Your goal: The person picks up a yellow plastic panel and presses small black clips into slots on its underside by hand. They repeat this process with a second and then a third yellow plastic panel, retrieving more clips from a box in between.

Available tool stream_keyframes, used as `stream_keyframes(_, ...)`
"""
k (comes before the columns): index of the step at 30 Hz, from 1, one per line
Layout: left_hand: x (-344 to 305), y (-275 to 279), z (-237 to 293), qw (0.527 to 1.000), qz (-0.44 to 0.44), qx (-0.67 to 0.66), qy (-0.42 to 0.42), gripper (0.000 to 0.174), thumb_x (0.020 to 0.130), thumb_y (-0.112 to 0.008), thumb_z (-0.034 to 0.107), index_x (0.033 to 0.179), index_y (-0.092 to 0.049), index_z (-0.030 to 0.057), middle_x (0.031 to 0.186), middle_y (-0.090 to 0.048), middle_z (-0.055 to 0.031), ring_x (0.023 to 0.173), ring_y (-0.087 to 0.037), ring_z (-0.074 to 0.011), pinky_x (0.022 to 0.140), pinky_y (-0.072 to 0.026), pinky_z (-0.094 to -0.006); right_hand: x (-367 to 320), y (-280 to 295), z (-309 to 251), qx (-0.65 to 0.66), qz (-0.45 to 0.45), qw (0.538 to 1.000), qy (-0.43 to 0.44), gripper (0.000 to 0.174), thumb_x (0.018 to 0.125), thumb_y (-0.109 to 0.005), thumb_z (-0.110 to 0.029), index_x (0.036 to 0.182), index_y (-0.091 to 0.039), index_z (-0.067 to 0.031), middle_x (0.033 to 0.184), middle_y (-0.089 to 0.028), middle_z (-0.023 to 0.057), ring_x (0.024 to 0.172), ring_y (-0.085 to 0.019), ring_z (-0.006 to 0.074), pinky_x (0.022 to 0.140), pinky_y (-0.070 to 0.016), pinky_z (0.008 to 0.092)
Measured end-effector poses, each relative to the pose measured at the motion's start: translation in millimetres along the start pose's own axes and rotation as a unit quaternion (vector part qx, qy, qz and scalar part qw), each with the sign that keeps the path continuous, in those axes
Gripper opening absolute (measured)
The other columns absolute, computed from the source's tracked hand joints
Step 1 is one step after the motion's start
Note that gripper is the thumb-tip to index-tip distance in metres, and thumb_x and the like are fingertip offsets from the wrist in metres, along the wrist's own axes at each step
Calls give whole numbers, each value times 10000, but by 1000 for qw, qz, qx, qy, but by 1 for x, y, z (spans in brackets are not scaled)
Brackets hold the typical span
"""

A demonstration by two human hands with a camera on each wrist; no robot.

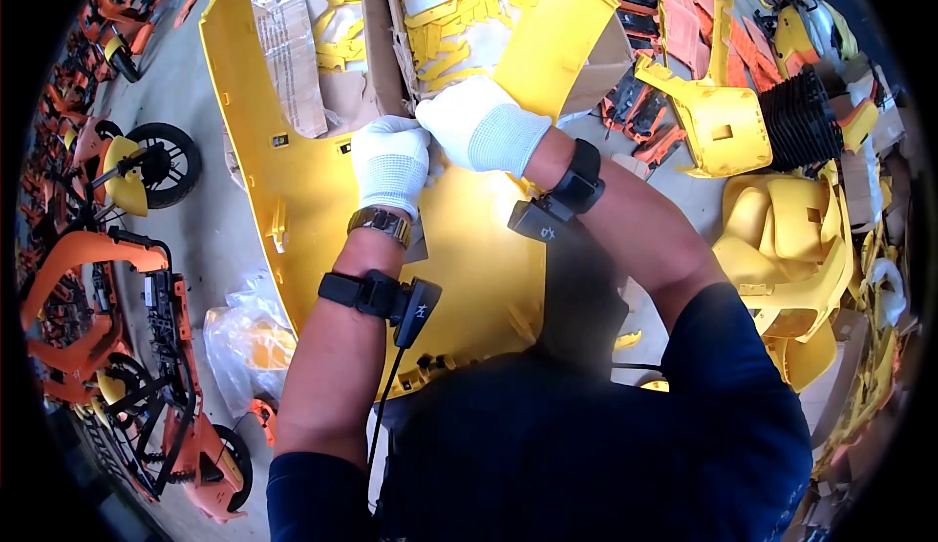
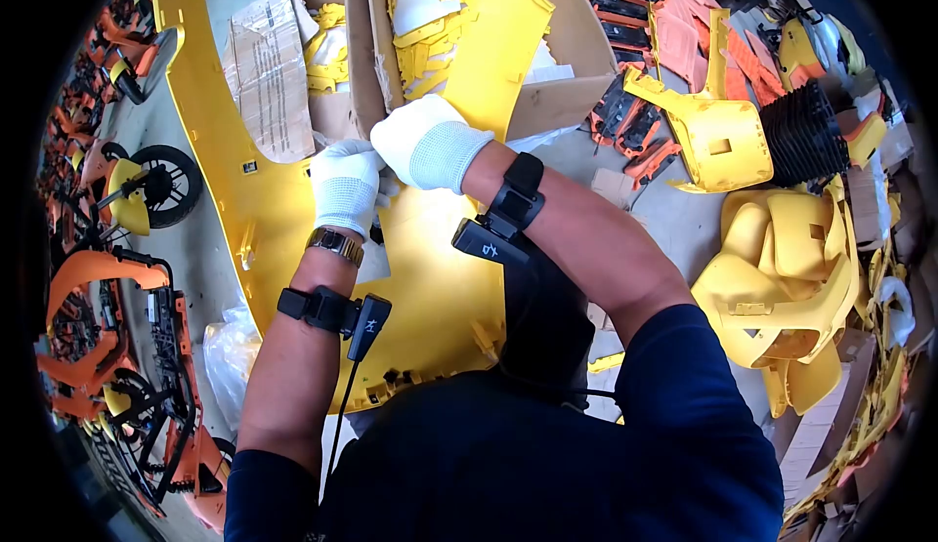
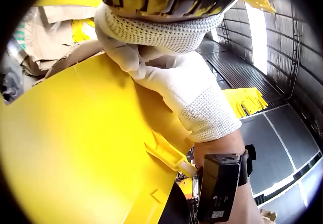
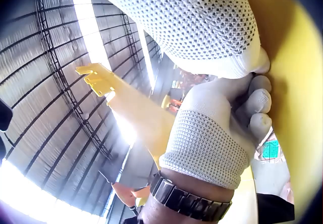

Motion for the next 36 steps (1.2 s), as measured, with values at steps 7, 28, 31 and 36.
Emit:
stream_keyframes(7, -19, 10, -6, 998, -48, -50, 12, 324, 929, -615, 64, 1219, -631, -80, 765, -696, -132, 470, -605, -154, 420, -471, -266, 1, 11, 3, 17, -21, 1000, -8, 173, 863, -648, -161, 986, -714, -58, 945, -739, 170, 939, -728, 316, 831, -567, 416)
stream_keyframes(28, -25, 1, -38, 983, -24, 125, -132, 508, 861, -617, 180, 1284, -581, -100, 715, -684, -179, 666, -695, -254, 710, -548, -346, -1, 8, 1, 58, -38, 998, 2, 128, 823, -641, -115, 903, -655, -15, 908, -693, 180, 899, -699, 360, 800, -557, 448)
stream_keyframes(31, -26, 0, -39, 979, -34, 148, -140, 519, 860, -614, 178, 1294, -571, -104, 711, -684, -180, 666, -694, -253, 707, -548, -347, 0, 5, 3, 55, -27, 998, 8, 143, 830, -640, -115, 932, -660, -18, 902, -699, 184, 894, -705, 360, 800, -562, 447)
stream_keyframes(36, -31, 4, -35, 983, -43, 131, -118, 564, 856, -617, 159, 1327, -525, -138, 697, -683, -159, 602, -666, -192, 650, -548, -331, 0, 0, 0, 51, -35, 998, 13, 163, 836, -645, -118, 970, -662, -26, 881, -700, 175, 884, -706, 359, 785, -565, 442)
Point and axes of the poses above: each hand's wrist, its own x-axis towards the middle knuckle, its own y-axis out of the back of the hand, z = x × y, the point moved 1 cm from there along x, towards the middle knuckle
